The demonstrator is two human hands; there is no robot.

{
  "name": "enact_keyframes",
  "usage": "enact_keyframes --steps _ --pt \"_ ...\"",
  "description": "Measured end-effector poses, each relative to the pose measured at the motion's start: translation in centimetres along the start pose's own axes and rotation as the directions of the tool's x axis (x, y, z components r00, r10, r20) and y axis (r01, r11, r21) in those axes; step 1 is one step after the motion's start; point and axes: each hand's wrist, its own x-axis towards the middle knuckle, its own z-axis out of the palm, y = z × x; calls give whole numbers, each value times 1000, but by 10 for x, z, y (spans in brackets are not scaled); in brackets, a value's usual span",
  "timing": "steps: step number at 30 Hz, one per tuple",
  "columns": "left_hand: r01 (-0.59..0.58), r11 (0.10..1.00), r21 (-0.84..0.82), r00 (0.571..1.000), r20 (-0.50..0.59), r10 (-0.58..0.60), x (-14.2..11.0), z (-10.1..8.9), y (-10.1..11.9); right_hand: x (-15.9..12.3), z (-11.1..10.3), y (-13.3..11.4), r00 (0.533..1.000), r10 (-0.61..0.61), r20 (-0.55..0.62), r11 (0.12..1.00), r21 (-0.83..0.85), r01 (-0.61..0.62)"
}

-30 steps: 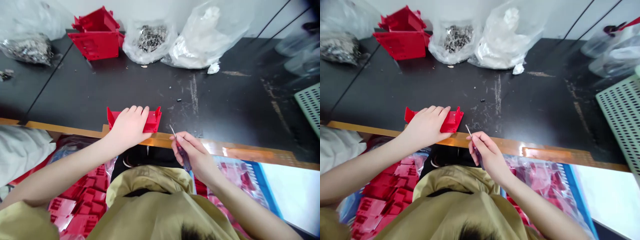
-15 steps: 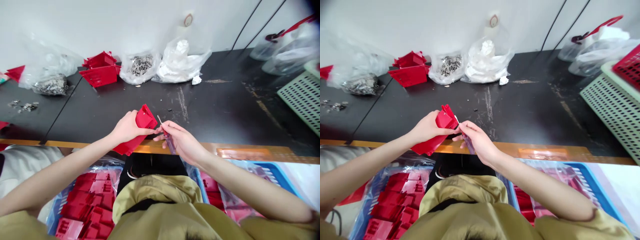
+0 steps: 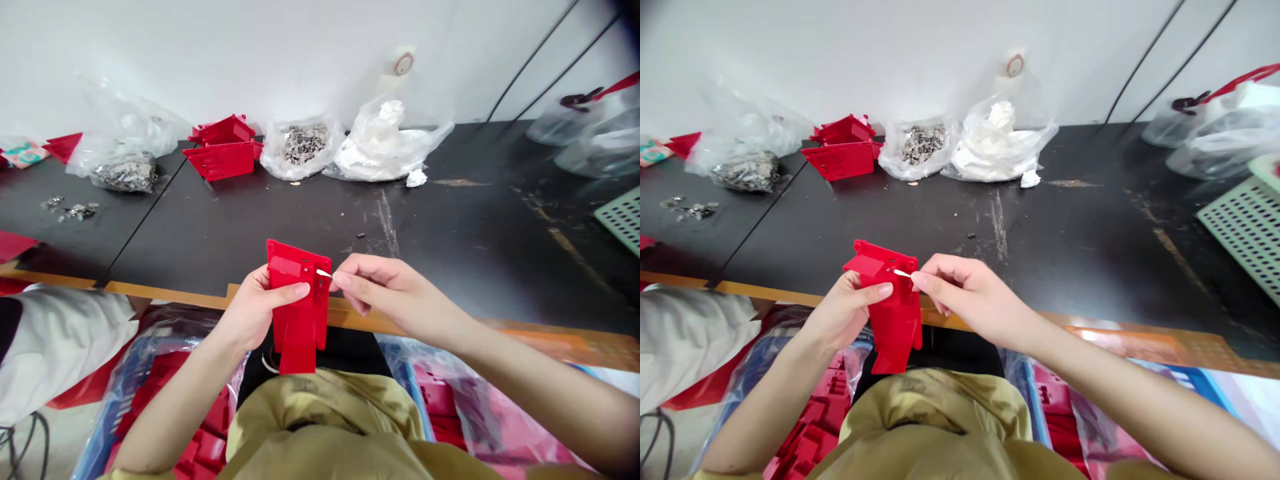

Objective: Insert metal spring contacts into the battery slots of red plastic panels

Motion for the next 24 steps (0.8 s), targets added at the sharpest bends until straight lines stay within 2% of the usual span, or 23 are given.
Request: enact_keyframes --steps 4,10,16,24 --pt "-71 997 16 997 -12 71 -5 -4 -10 2 -1 -9 999 -34 39 990 -137 39" --pt "-118 991 56 992 -35 120 -11 -7 -15 7 1 -21 997 67 48 969 -242 -53" --pt "-136 990 48 989 -58 138 -13 -8 -12 12 1 -29 985 101 141 955 -290 -56" --pt "-219 969 118 974 -41 225 -23 -7 -10 10 -2 -39 980 89 176 940 -339 -25"
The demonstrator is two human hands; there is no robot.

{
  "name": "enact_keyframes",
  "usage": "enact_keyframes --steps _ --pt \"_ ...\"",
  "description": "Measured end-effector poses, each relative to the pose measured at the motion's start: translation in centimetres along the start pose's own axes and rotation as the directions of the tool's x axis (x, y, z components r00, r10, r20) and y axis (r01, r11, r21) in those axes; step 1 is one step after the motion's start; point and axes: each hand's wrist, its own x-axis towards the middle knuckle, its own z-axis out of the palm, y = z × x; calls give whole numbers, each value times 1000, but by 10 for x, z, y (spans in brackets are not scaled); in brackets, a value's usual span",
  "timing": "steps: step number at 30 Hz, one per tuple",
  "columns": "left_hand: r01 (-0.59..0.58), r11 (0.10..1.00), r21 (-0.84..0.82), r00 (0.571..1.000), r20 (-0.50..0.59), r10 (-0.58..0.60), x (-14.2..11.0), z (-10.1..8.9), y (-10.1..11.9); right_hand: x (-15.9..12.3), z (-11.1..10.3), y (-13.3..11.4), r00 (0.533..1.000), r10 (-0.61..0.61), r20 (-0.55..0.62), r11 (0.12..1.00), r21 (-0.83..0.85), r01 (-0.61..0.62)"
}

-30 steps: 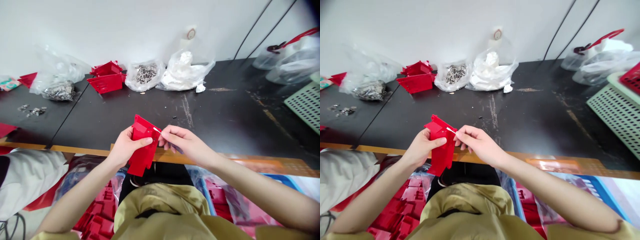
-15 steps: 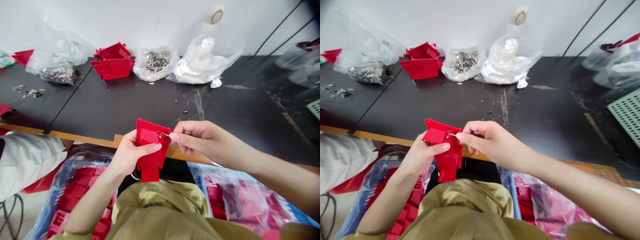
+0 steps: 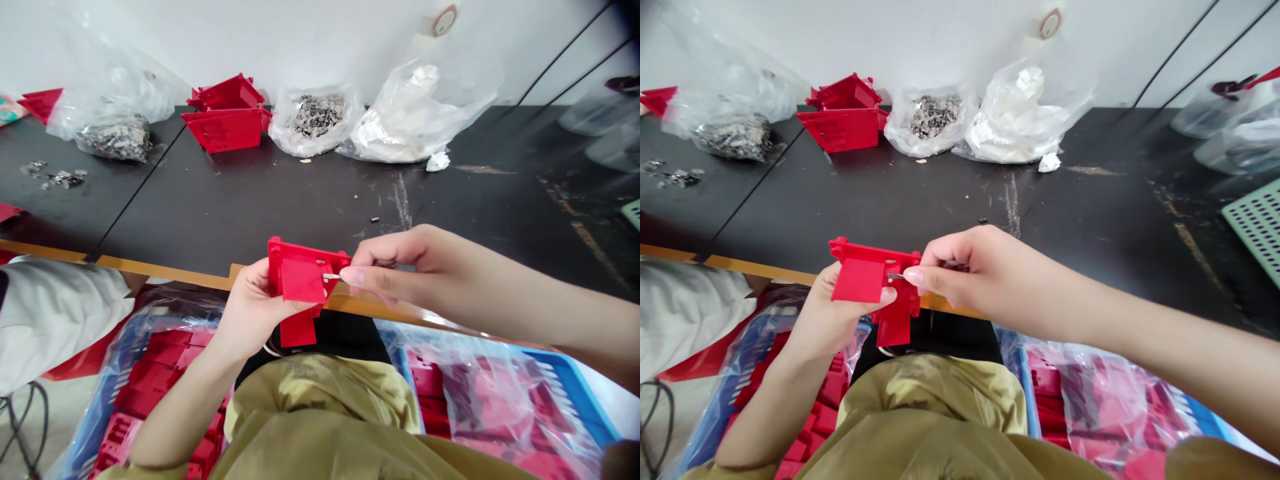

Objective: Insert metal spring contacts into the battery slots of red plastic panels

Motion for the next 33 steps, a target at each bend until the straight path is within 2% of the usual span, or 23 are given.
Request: enact_keyframes --steps 3,7,13,21,24,30,33 --pt "-60 997 55 998 -16 61 -6 1 4 -6 -1 -3 999 -40 35 997 -59 42" --pt "-179 971 157 983 -20 184 -15 3 9 -16 2 -12 995 -93 39 961 -258 100" --pt "-343 927 152 939 68 337 -25 8 18 -24 10 -19 943 -330 31 826 -474 305" --pt "-398 875 276 918 108 383 -31 15 26 -27 13 -20 918 -389 77 778 -506 373" --pt "-446 852 273 895 111 433 -33 16 26 -29 10 -20 916 -389 99 770 -511 382" --pt "-537 766 352 843 200 499 -30 11 26 -30 5 -20 905 -391 170 736 -532 418" --pt "-553 742 379 833 217 510 -30 9 22 -29 4 -20 904 -384 190 726 -542 423"
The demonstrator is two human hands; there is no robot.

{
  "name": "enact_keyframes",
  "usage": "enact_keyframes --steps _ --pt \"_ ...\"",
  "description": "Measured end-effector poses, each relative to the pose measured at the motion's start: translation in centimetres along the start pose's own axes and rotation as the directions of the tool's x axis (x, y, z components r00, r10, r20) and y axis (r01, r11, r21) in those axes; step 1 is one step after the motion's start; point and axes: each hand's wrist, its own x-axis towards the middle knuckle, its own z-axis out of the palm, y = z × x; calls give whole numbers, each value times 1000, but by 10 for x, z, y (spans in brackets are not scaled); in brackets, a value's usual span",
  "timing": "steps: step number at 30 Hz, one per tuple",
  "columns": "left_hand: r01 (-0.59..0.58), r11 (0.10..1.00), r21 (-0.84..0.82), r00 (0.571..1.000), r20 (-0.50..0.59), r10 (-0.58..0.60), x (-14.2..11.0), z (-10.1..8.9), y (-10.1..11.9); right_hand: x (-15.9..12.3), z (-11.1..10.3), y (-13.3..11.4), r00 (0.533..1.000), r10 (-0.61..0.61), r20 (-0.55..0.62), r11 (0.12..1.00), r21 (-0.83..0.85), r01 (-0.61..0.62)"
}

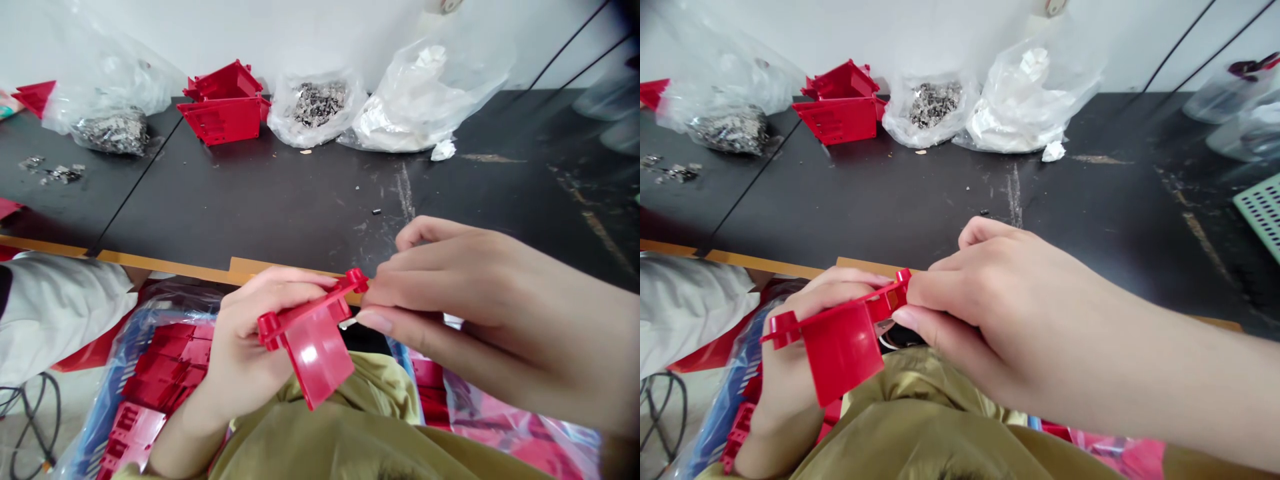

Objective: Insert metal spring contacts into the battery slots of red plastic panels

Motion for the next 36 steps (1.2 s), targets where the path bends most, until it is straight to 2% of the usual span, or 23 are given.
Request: enact_keyframes --steps 6,16,23,29,33,36 --pt "2 1000 26 1000 17 -2 -3 0 -4 4 -2 4 1000 -10 19 1000 14 10" --pt "-45 998 38 996 -71 48 -6 3 -10 9 -5 8 998 20 61 999 43 -23" --pt "-63 985 159 997 -33 69 0 2 -5 10 -8 12 997 43 69 995 89 -49" --pt "-50 992 112 993 -103 62 1 6 -8 14 -11 17 997 17 76 994 110 -25" --pt "-6 1000 20 988 -152 8 -1 10 -12 17 -11 21 991 17 136 996 86 -29" --pt "14 1000 11 985 -174 -12 -1 12 -14 18 -9 25 987 24 157 995 95 -39"
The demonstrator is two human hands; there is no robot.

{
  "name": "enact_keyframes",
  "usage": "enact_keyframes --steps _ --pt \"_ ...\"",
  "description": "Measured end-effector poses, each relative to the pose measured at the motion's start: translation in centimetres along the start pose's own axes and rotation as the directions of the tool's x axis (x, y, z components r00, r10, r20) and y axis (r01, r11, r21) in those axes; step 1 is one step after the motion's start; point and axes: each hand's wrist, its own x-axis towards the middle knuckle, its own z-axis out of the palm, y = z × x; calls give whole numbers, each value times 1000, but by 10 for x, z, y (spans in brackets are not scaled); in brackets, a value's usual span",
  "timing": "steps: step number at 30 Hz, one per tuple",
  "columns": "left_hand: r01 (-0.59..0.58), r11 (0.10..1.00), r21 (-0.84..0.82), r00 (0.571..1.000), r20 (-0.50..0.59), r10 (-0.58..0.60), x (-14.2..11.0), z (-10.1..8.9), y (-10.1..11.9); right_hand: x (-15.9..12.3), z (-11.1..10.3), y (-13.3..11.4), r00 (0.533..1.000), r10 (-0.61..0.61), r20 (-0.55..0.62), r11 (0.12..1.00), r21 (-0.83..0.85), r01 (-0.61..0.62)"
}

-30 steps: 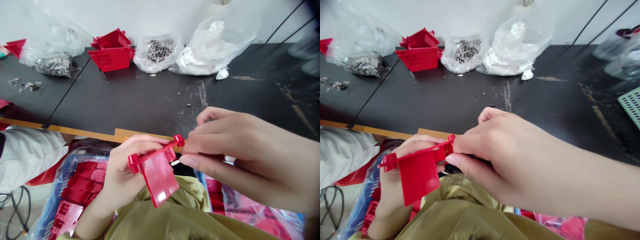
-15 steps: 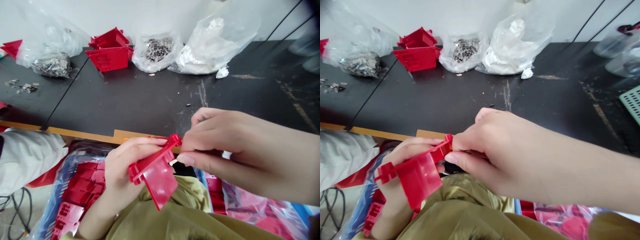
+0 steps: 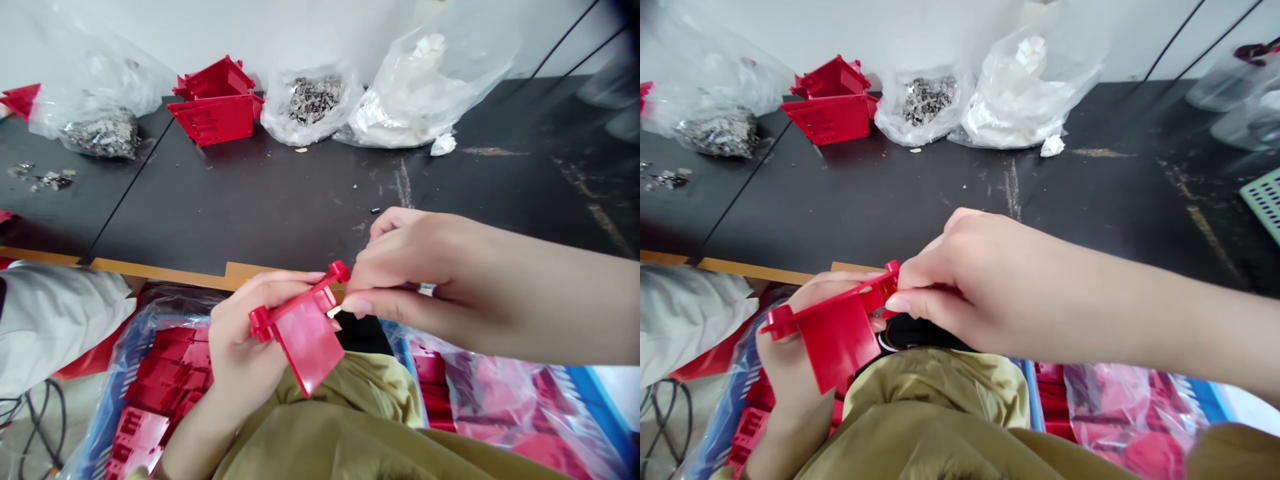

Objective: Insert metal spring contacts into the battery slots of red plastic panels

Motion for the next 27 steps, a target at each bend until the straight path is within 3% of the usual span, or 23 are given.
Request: enact_keyframes --steps 12,27 --pt "101 994 48 995 -12 -100 -1 -1 2 3 6 3 999 17 -40 994 109 -13" --pt "198 980 30 979 -57 -196 3 -1 5 8 13 10 977 -116 -178 993 -16 115"
